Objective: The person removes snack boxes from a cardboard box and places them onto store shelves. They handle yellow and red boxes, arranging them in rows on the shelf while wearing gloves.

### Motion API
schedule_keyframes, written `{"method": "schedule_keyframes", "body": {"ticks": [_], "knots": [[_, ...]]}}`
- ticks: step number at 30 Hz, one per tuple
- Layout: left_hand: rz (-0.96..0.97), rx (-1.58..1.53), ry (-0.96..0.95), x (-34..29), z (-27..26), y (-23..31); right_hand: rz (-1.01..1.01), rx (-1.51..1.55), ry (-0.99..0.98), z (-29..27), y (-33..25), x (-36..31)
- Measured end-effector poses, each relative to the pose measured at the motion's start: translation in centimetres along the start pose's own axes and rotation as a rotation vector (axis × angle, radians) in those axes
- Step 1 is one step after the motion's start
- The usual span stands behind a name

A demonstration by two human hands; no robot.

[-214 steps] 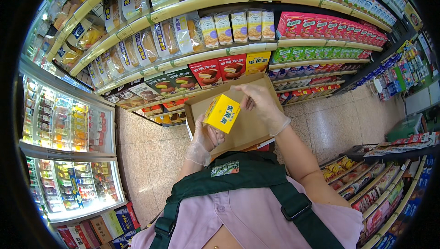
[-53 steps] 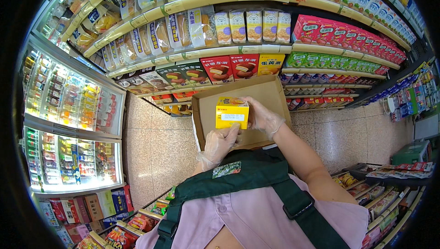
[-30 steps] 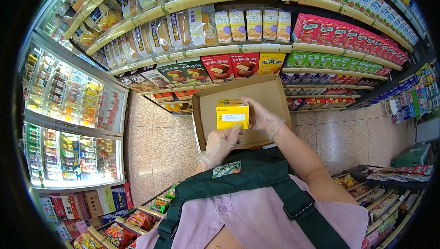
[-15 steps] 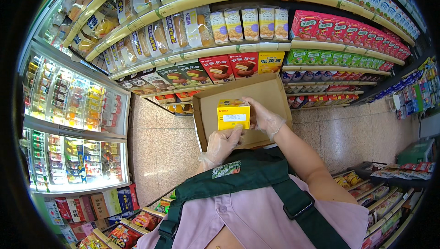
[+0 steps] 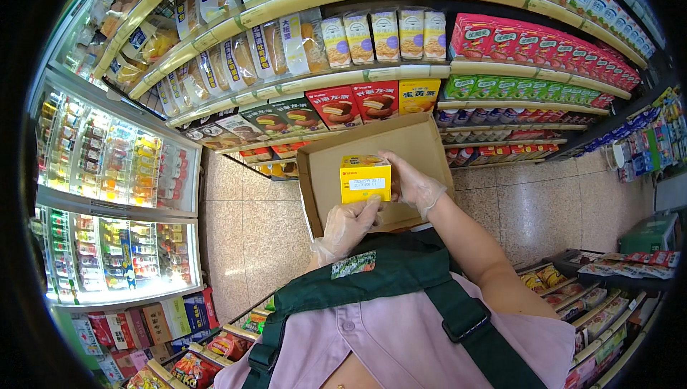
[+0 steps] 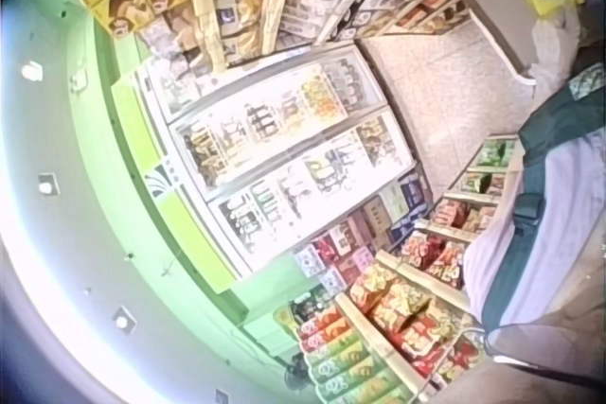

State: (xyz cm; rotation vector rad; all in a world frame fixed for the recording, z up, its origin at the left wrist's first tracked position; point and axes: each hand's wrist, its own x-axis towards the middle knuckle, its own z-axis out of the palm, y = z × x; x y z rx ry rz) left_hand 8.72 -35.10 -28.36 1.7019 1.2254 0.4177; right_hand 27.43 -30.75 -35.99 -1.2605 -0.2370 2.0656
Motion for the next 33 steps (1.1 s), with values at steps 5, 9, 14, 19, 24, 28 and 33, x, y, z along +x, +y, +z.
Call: {"method": "schedule_keyframes", "body": {"ticks": [5, 9, 14, 19, 24, 28, 33], "knots": [[0.001, 0.012, -0.019, 0.1, 0.2, 0.2, -0.009, 0.002, 0.036, 0.0, -0.2, -0.3], [0.019, 0.046, -0.018, 0.2, 0.2, 0.2, -0.013, 0.004, 0.045, -0.1, -0.2, -0.2], [0.024, 0.053, -0.014, 0.3, 0.3, -0.1, -0.010, 0.016, 0.004, -0.6, 0.1, 0.4], [0.025, 0.063, -0.015, 0.3, 0.0, 0.1, 0.001, 0.023, 0.030, -0.2, -0.1, 0.1], [0.006, 0.054, -0.024, 0.2, -0.2, 0.1, -0.014, 0.064, 0.014, 0.2, 0.0, 0.1], [0.004, 0.043, -0.027, 0.1, -0.5, 0.1, -0.010, 0.049, 0.004, 0.0, 0.2, 0.5], [0.005, 0.019, -0.020, 0.0, -0.7, -0.1, -0.007, 0.016, 0.031, 0.8, -0.1, -0.1]]}}
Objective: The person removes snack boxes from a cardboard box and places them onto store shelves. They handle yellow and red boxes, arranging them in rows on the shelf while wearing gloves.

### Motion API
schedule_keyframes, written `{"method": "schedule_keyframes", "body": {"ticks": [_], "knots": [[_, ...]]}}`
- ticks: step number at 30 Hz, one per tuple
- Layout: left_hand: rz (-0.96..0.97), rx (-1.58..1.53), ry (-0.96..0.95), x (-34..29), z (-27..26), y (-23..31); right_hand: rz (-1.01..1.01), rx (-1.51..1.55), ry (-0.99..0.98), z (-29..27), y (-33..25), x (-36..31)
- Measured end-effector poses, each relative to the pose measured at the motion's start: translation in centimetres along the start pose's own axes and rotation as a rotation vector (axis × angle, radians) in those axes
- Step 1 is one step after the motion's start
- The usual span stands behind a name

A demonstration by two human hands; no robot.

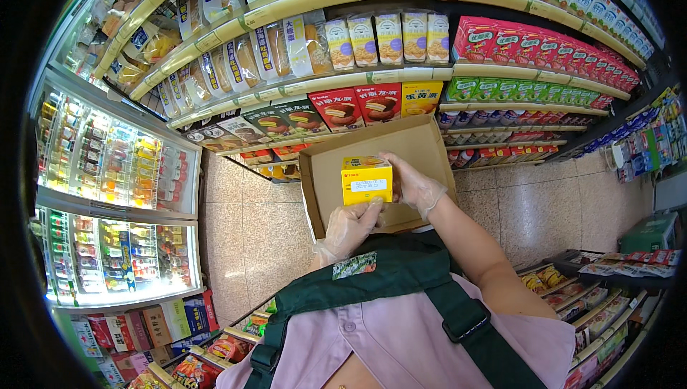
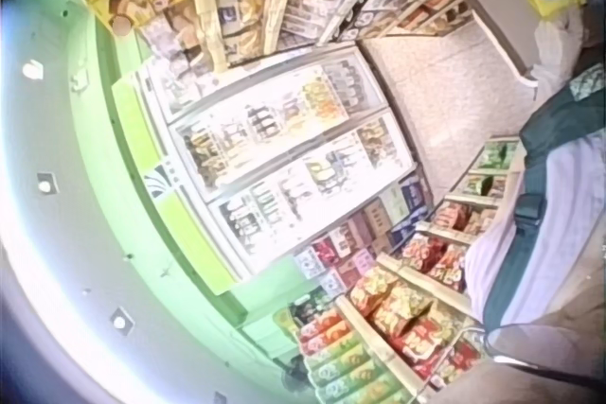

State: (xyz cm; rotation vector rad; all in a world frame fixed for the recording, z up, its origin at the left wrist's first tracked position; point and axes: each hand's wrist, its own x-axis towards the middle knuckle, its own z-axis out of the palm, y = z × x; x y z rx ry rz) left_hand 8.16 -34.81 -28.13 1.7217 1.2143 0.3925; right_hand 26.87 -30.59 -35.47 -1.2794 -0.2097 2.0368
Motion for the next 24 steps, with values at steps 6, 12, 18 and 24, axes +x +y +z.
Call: {"method": "schedule_keyframes", "body": {"ticks": [6, 12, 18, 24], "knots": [[0.026, -0.014, 0.021, 0.0, -0.2, -0.2, -0.007, 0.013, -0.024, 0.4, -0.5, -0.1], [0.043, -0.051, 0.038, -0.2, -0.8, -0.4, -0.006, -0.003, -0.011, 1.4, -0.6, -0.1], [0.053, -0.081, 0.034, -0.3, -1.0, -0.9, -0.008, 0.020, -0.077, 0.8, -0.6, 0.4], [0.103, -0.091, 0.050, -0.2, -1.8, -0.7, -0.092, 0.010, -0.063, 1.9, -1.5, -0.9]]}}
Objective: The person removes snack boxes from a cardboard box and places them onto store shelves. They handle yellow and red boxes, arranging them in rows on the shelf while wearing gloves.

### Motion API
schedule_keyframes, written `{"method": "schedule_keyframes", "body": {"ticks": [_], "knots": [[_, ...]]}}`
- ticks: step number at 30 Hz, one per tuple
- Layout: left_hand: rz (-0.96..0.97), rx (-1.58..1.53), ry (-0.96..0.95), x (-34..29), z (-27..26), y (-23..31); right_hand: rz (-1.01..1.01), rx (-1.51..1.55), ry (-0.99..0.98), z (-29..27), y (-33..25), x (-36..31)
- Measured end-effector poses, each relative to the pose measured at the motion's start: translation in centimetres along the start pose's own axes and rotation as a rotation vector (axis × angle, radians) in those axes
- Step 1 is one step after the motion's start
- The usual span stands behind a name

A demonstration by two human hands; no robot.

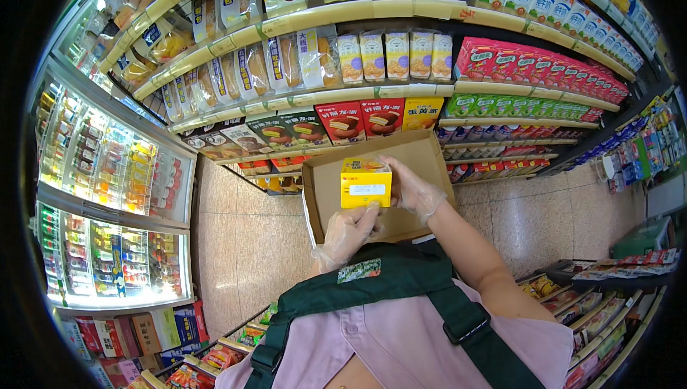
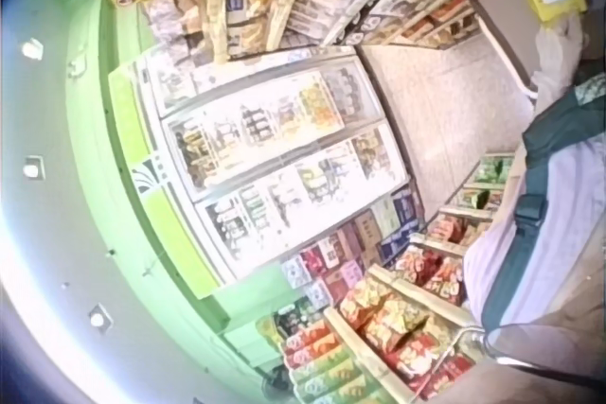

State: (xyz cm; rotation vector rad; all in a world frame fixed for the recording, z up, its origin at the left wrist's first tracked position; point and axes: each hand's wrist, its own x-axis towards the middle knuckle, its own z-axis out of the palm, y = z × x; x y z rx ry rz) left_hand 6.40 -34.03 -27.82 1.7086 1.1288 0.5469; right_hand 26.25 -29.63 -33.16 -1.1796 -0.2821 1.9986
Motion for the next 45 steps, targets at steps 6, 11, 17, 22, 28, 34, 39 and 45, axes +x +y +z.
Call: {"method": "schedule_keyframes", "body": {"ticks": [6, 11, 17, 22, 28, 34, 39, 45], "knots": [[0.002, -0.243, 0.081, 0.8, -1.6, 2.0, -0.438, -0.158, -0.054, 3.0, -5.1, -3.6], [0.057, -0.683, 0.179, 2.7, -3.3, 1.9, -0.748, -0.313, -0.049, 4.5, -9.3, -6.6], [0.315, -0.856, 0.088, 3.8, -7.3, 7.2, -0.952, -0.494, -0.041, 9.4, -12.3, -12.9], [0.348, -0.904, -0.006, 4.1, -9.3, 11.3, -1.115, -0.682, -0.084, 11.5, -13.7, -15.5], [0.688, -0.364, 0.258, 5.2, -11.6, 12.6, -1.369, -0.962, -0.125, 11.5, -15.8, -16.6], [0.966, 0.342, 0.477, 5.7, -15.0, 15.2, -1.379, -1.133, 0.056, 12.6, -16.1, -18.3], [1.046, 0.364, 0.410, 5.8, -16.6, 17.4, -1.342, -1.100, 0.020, 13.5, -16.1, -18.1], [1.101, 0.243, 0.417, 6.7, -19.5, 21.2, -1.356, -0.957, 0.024, 16.3, -18.3, -19.1]]}}
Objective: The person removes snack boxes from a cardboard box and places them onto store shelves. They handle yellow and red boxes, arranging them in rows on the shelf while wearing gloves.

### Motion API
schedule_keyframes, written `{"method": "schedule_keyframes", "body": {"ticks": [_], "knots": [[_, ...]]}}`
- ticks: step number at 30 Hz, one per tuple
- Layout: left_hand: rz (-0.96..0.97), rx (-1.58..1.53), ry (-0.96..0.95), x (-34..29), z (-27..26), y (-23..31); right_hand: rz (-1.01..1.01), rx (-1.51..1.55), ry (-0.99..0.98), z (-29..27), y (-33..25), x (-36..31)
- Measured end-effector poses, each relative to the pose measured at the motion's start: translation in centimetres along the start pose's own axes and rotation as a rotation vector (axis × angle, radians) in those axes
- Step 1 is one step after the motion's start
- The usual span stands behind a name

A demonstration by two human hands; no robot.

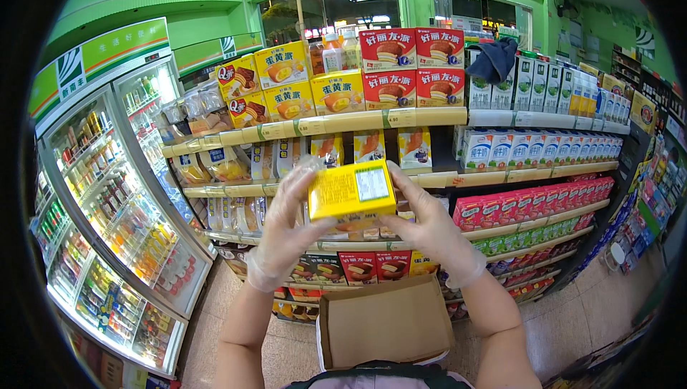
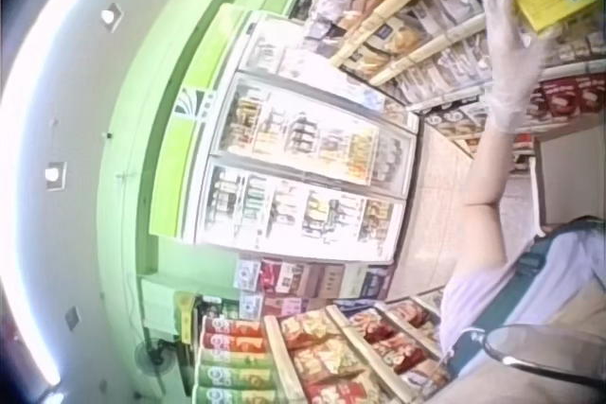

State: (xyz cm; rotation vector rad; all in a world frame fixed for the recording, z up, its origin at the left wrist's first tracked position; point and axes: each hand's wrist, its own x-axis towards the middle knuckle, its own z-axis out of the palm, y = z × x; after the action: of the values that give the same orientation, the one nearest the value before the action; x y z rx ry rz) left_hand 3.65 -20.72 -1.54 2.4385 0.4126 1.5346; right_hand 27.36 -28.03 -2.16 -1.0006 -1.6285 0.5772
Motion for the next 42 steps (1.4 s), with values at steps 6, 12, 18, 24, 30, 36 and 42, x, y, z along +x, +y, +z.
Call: {"method": "schedule_keyframes", "body": {"ticks": [6, 12, 18, 24, 30, 36, 42], "knots": [[-0.543, -0.661, 0.036, 3.8, -2.2, 2.0, 0.148, 0.147, -0.020, -1.2, -1.6, 3.5], [-0.684, -0.698, 0.113, 5.5, -3.1, 2.0, 0.222, 0.149, -0.078, -2.2, -2.1, 6.0], [-0.728, -0.726, 0.154, 5.9, -3.3, 2.3, 0.244, 0.129, -0.114, -2.8, -3.0, 7.0], [-0.622, -0.678, 0.111, 6.2, -3.8, 2.1, 0.150, 0.039, -0.125, -3.5, -6.2, 7.4], [-0.351, -0.504, -0.019, 9.3, -5.1, 2.9, -0.074, -0.497, -0.274, -5.3, -10.3, 11.0], [0.180, -0.039, -0.081, 15.0, -7.4, -0.2, -0.212, -0.574, -0.141, -7.1, -13.7, 16.4], [0.146, 0.355, 0.086, 21.0, -8.4, -7.5, -0.619, -0.865, 0.306, -6.9, -13.6, 24.4]]}}
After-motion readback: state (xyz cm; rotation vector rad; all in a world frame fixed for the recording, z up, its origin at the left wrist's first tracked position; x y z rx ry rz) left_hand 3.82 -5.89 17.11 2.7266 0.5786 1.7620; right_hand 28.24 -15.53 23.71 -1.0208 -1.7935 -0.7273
